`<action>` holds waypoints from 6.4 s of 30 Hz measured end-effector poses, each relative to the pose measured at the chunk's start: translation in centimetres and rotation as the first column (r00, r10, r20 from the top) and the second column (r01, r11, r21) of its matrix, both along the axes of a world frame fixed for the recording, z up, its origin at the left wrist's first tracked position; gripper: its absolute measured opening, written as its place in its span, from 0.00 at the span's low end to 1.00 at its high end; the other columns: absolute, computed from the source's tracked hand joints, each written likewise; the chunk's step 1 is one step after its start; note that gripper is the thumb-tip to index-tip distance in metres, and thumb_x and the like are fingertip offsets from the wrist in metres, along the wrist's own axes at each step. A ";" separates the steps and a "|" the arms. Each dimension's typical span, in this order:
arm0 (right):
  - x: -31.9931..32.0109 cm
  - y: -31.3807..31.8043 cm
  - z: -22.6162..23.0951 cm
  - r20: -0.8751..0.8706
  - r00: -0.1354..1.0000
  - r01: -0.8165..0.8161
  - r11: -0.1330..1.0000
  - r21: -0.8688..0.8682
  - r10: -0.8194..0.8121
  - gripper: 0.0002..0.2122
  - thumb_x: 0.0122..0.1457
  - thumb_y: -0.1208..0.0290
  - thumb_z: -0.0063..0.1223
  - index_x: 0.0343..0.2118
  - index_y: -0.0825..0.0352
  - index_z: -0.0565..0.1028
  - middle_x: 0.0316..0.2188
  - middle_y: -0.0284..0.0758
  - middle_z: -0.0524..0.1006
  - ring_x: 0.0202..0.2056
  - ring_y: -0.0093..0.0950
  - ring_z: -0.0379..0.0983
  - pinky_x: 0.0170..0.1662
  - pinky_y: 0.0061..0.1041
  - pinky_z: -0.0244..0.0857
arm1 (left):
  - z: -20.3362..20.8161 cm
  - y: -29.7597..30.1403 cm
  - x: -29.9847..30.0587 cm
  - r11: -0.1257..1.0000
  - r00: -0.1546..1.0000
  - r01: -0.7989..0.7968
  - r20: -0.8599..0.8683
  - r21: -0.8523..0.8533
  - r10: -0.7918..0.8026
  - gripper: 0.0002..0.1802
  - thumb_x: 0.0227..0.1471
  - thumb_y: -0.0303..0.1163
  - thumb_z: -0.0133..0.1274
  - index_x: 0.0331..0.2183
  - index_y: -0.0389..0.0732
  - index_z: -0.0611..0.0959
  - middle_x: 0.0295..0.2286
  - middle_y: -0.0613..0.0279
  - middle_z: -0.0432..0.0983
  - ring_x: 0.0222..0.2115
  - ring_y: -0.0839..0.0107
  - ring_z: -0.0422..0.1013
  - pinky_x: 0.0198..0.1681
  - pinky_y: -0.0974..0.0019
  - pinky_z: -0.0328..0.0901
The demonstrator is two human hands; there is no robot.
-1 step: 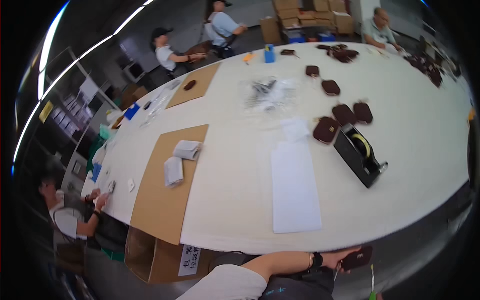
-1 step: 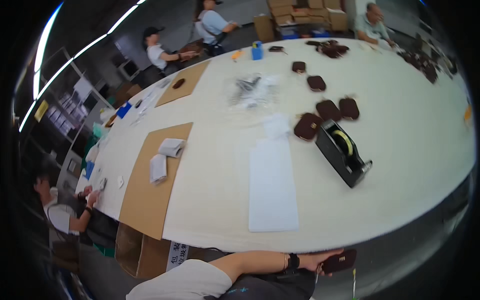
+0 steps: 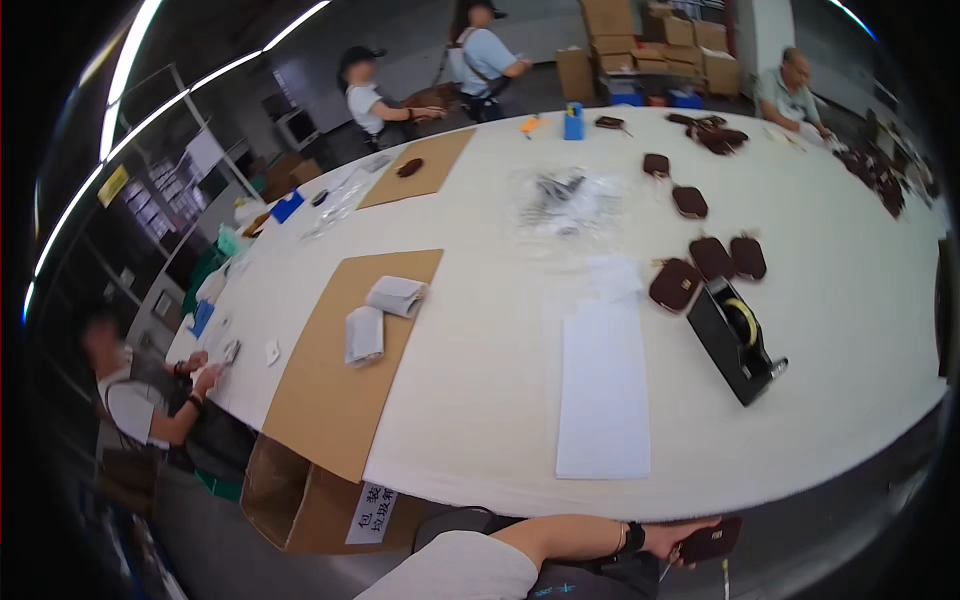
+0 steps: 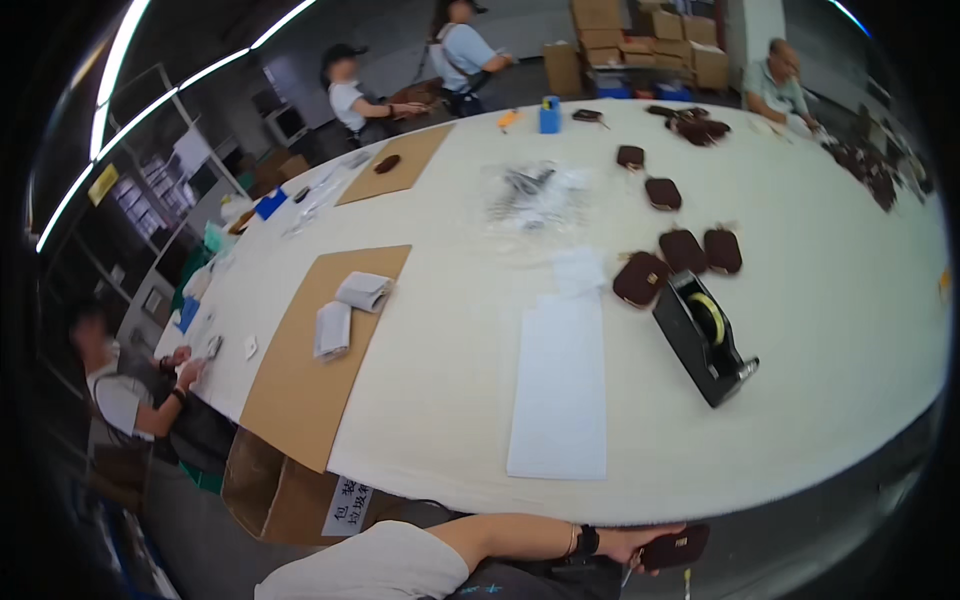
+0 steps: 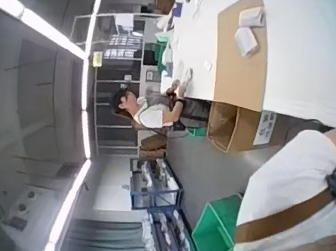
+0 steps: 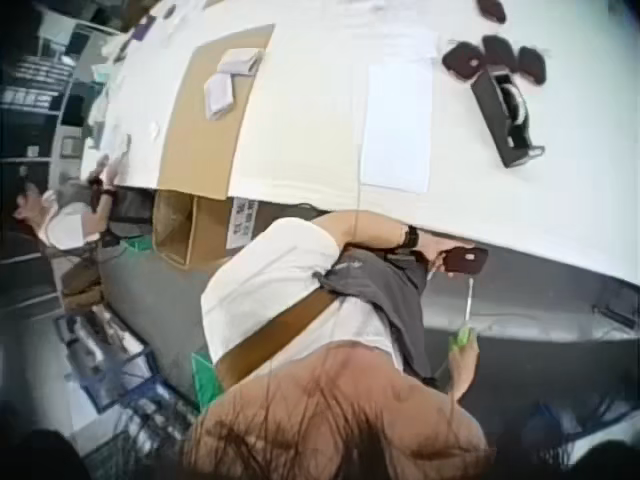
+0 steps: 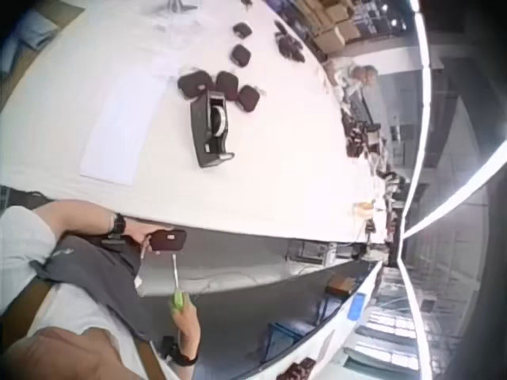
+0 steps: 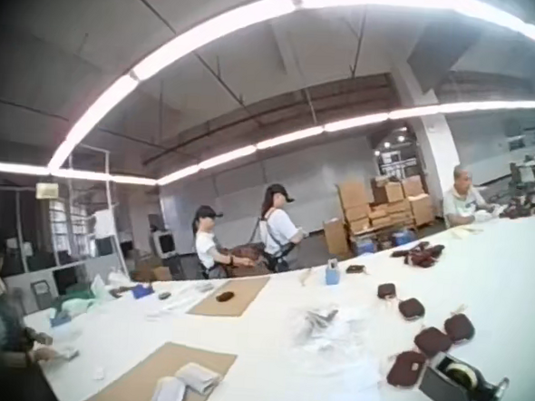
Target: The person uses a green-handled tool to work on the seams of small maroon cases, then places each case into a white paper sleeve. The person repeats this process for multiple cases on a large white table.
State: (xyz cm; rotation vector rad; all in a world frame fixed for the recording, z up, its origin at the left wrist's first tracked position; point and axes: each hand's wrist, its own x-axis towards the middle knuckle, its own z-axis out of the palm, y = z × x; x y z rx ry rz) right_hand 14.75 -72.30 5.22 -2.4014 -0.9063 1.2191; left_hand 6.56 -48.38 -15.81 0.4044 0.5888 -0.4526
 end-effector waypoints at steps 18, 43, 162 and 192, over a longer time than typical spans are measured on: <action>-0.1 14.3 6.1 -0.383 0.924 0.112 0.965 0.238 -0.013 0.22 0.52 0.76 0.58 0.51 0.69 0.68 0.29 0.29 0.72 0.29 0.21 0.67 0.33 0.21 0.63 | 17.8 25.5 -22.3 0.595 0.537 -0.803 0.453 0.018 0.711 0.24 0.60 0.48 0.41 0.50 0.42 0.73 0.39 0.54 0.76 0.37 0.47 0.76 0.20 0.66 0.72; 0.5 23.3 -0.7 -0.473 0.864 -0.171 0.984 0.051 0.175 0.16 0.52 0.77 0.60 0.44 0.66 0.70 0.24 0.26 0.70 0.26 0.18 0.65 0.28 0.20 0.61 | 14.9 48.6 -5.4 -0.474 0.914 -0.250 0.367 0.844 0.172 0.28 0.43 0.43 0.61 0.43 0.35 0.77 0.32 0.53 0.77 0.31 0.64 0.74 0.39 0.62 0.69; -2.0 0.0 -0.3 0.034 0.999 -0.014 0.994 -0.108 0.018 0.12 0.47 0.73 0.53 0.35 0.67 0.68 0.22 0.47 0.75 0.31 0.49 0.74 0.33 0.43 0.65 | 0.1 1.1 -0.7 0.891 0.964 0.007 0.240 -0.454 0.115 0.30 0.52 0.47 0.52 0.54 0.44 0.69 0.53 0.53 0.65 0.50 0.45 0.66 0.47 0.45 0.67; -2.8 1.2 -5.3 -0.180 0.904 0.428 0.831 0.356 -0.389 0.13 0.52 0.72 0.57 0.36 0.68 0.66 0.24 0.46 0.75 0.29 0.45 0.74 0.34 0.35 0.67 | 3.6 -0.3 0.5 0.909 0.959 -0.005 0.257 -0.418 0.123 0.23 0.53 0.35 0.46 0.51 0.38 0.72 0.50 0.48 0.69 0.50 0.48 0.67 0.51 0.46 0.66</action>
